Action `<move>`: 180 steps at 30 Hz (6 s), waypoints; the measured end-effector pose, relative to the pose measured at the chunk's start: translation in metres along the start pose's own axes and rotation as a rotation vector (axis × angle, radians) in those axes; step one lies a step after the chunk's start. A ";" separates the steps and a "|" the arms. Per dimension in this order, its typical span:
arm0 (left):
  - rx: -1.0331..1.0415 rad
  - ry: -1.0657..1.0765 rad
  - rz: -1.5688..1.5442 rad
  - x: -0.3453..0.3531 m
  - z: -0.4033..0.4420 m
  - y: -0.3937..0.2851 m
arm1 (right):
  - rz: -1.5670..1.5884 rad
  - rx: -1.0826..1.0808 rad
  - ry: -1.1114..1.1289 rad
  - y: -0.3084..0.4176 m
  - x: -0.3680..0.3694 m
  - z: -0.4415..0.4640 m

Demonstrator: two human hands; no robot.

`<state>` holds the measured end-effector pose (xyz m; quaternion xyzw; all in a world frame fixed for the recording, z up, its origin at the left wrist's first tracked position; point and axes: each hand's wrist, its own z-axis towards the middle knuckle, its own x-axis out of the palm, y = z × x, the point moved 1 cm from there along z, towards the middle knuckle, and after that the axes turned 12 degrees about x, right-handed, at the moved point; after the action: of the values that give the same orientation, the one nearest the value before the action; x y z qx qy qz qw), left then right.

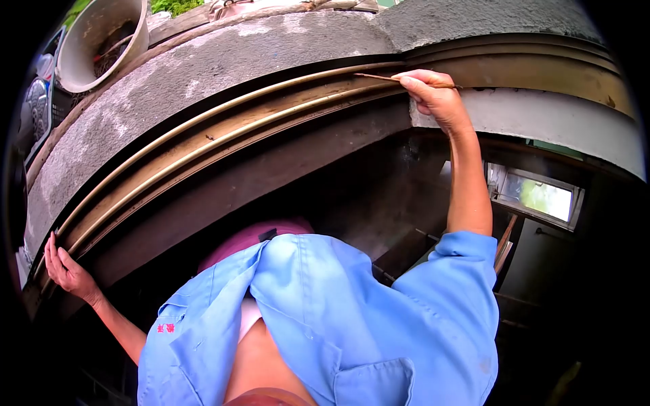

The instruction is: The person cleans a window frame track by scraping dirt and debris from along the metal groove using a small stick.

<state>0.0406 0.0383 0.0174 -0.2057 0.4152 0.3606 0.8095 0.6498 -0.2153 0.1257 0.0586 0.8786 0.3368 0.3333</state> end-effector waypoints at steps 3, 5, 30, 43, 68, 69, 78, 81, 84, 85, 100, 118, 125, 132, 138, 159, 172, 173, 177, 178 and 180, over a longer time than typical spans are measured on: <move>0.012 -0.007 0.006 0.001 0.000 0.002 | 0.100 -0.002 0.017 -0.002 0.006 -0.002; 0.003 -0.001 0.011 0.001 0.001 0.002 | 0.162 0.010 0.070 -0.007 0.019 -0.001; -0.006 -0.030 -0.020 0.001 0.004 -0.005 | -0.048 -0.516 -0.291 -0.023 0.057 -0.019; 0.018 -0.043 -0.001 0.003 0.004 -0.003 | -0.399 -0.469 -0.226 0.049 0.087 -0.066; -0.001 -0.008 0.007 0.002 0.001 -0.002 | -0.150 -0.013 0.214 0.045 0.060 -0.002; 0.001 -0.014 -0.003 0.002 0.001 -0.002 | -0.190 -0.032 0.149 0.036 0.040 0.003; 0.010 -0.004 0.011 0.000 0.002 -0.002 | -0.056 -0.031 0.243 0.040 0.070 -0.002; 0.003 0.007 0.023 -0.001 0.002 -0.005 | -0.144 0.026 0.181 0.021 0.014 0.006; 0.007 0.030 0.044 0.000 -0.001 -0.002 | -0.165 0.026 0.124 0.031 0.037 -0.003; -0.002 0.015 0.022 0.001 -0.002 0.000 | -0.157 0.014 0.167 0.035 0.056 -0.004; -0.025 0.004 -0.021 0.001 -0.002 0.003 | -0.219 -0.062 0.156 0.036 0.041 -0.004; -0.015 0.009 0.000 0.001 -0.003 0.002 | 0.004 -0.167 0.333 0.040 0.096 -0.008; -0.006 0.008 0.003 0.000 -0.001 -0.003 | -0.059 -0.127 0.181 0.039 0.084 -0.013; -0.029 0.006 0.016 -0.002 0.000 -0.004 | -0.085 -0.015 0.065 0.032 0.049 -0.010; 0.002 0.001 0.005 0.001 0.000 0.002 | -0.002 -0.185 0.289 0.042 0.104 -0.017; 0.001 0.012 0.019 -0.001 0.001 0.001 | -0.558 -0.408 0.652 0.147 0.178 0.018; -0.014 0.025 -0.025 -0.001 -0.005 0.007 | -1.026 0.112 0.146 0.118 -0.023 0.049; -0.017 0.033 -0.025 0.000 -0.005 0.008 | -1.054 0.048 0.095 0.108 -0.036 0.054; 0.020 0.056 -0.008 -0.002 -0.005 0.009 | -0.992 -0.227 -0.093 0.082 -0.020 0.010; 0.014 0.058 -0.012 -0.003 -0.006 0.009 | -1.034 -0.388 -0.224 0.073 -0.008 -0.007; 0.004 0.062 -0.025 -0.003 -0.004 0.008 | -1.026 -0.452 -0.361 0.057 0.013 -0.033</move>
<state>0.0314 0.0396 0.0176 -0.2204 0.4381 0.3432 0.8011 0.6118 -0.1861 0.1727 -0.3900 0.6305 0.2963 0.6021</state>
